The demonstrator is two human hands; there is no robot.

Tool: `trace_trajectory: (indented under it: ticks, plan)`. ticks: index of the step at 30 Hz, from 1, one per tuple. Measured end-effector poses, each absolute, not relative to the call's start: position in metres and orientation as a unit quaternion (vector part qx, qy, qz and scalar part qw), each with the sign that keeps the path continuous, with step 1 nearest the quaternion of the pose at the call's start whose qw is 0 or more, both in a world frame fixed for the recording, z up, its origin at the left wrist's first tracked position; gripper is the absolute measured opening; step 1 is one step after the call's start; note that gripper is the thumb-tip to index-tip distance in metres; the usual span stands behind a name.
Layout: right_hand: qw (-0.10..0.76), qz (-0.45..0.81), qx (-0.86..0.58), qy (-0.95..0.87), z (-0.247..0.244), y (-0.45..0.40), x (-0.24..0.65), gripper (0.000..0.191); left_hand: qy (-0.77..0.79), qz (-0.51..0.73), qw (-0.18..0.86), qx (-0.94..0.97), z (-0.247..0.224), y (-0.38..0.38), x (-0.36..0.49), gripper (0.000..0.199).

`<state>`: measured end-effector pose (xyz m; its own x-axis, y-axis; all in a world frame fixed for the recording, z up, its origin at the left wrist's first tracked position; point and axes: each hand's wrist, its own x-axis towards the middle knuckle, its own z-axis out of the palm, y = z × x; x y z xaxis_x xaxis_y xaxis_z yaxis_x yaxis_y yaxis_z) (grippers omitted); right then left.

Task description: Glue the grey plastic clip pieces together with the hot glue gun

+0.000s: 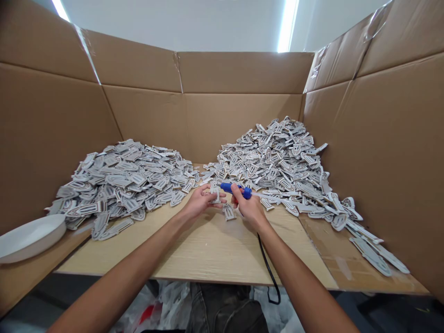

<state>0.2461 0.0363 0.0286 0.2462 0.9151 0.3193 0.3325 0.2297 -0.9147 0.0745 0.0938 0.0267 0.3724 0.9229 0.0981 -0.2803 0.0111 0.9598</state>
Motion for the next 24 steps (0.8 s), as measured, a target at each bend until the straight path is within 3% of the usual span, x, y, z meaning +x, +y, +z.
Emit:
trace_trajectory:
  ticks: [6,24]
  plan:
    - [0.531,0.273,-0.571,-0.564,0.0279,0.0351,0.2437,0.071,0.289,0.477,0.645,0.522,0.0224,0.0965,0.0742,0.04]
    - [0.517,0.192,-0.603,-0.577,0.03,0.0314,0.2393,0.061,0.278,0.484,0.641,0.526,0.0205,0.0986,0.0756,0.047]
